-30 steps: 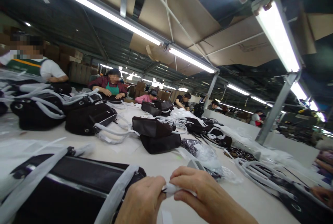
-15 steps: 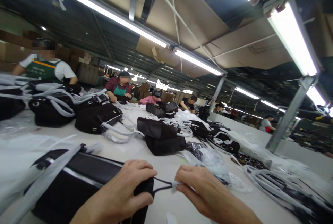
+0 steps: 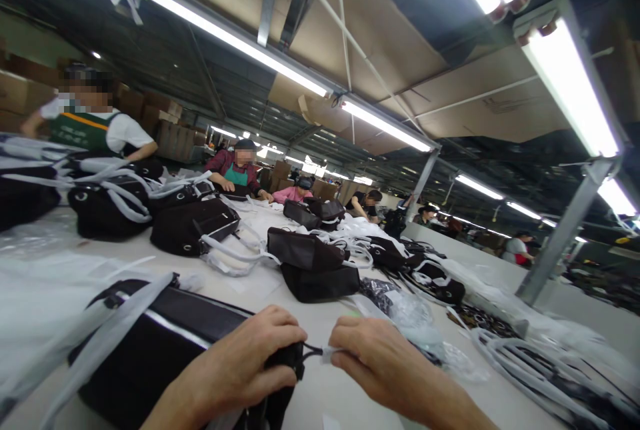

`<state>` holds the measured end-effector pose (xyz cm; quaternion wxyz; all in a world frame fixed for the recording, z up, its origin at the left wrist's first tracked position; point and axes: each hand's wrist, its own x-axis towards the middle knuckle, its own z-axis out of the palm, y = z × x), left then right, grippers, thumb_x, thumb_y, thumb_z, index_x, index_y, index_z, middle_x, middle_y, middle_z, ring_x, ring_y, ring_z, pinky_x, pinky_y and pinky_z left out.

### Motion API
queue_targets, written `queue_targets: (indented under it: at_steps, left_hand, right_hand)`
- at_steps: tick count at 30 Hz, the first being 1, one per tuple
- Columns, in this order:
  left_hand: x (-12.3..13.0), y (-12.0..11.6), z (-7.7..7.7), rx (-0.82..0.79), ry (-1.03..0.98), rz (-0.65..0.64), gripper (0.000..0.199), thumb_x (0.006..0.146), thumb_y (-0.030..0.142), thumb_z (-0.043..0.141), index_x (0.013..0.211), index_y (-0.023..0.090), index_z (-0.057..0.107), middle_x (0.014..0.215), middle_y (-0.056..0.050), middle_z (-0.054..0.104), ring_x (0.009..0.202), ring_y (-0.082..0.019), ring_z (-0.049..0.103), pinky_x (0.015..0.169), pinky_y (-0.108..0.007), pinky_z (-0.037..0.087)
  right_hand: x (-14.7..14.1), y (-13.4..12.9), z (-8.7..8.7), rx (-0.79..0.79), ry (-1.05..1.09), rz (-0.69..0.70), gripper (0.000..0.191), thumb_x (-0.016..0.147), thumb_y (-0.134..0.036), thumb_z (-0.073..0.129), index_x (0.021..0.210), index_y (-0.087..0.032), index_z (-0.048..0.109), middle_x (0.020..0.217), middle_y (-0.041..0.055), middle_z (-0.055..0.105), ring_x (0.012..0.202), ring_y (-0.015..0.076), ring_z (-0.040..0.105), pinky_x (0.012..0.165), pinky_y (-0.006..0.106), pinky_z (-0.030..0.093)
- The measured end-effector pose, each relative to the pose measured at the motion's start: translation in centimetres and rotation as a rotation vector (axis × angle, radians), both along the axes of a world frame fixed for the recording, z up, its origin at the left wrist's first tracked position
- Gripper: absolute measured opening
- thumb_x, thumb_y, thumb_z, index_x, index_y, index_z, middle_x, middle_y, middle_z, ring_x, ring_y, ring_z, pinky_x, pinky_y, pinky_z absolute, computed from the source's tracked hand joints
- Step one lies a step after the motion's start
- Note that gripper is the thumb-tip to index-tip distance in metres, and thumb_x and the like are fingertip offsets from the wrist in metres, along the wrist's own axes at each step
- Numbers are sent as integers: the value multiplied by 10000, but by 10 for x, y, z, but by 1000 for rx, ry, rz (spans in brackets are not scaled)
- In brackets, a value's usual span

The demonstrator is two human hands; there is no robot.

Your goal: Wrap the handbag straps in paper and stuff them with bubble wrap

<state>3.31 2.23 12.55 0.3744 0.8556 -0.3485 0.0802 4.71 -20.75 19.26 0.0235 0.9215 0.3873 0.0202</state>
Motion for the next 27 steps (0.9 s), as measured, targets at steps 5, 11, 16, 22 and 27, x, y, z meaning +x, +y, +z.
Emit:
queue_targets:
  at_steps: [5, 11, 16, 22, 27]
  left_hand:
    - [-1, 3, 0, -9, 56, 28, 408, 758, 79, 644, 1144, 210, 630, 1166, -53, 627, 1135, -228, 551, 1006, -329, 442]
    - [-5, 0, -2, -11, 69, 120, 428, 709, 94, 615, 1126, 178, 571, 1129, -55, 625, 1068, -240, 578, 962, -360, 468]
    - [-16, -10, -7, -10, -49, 187, 382, 704, 79, 555, 1075, 163, 590, 1185, -114, 617, 1148, -278, 547, 1064, -442, 431]
    - [-60, 8, -12, 22, -245, 372, 525, 682, 129, 654, 1192, 229, 586, 1407, -123, 529, 1309, -352, 450, 1103, -517, 393]
    - [-130, 30, -55, -126, -192, 387, 160, 897, 314, 544, 776, 248, 624, 786, -21, 655, 712, -174, 599, 657, -219, 483]
  right_hand:
    - [6, 25, -7, -19, -25, 38, 167, 943, -201, 557, 812, -174, 657, 894, 47, 723, 838, 180, 673, 664, 277, 341]
    - [8, 37, -14, 47, 48, 11, 111, 875, -137, 543, 889, -178, 645, 897, 53, 741, 854, 191, 674, 663, 266, 352]
    - [3, 41, -10, 103, 109, 4, 143, 842, -112, 490, 803, -174, 612, 809, 53, 716, 740, 163, 633, 614, 260, 341]
    - [-21, 57, -11, 274, 544, -12, 150, 797, -137, 464, 672, -199, 517, 583, -42, 558, 530, 102, 509, 486, 195, 333]
    - [-50, 69, -44, 183, 463, 58, 36, 810, -195, 531, 779, -201, 549, 673, 1, 642, 588, 135, 591, 449, 208, 240]
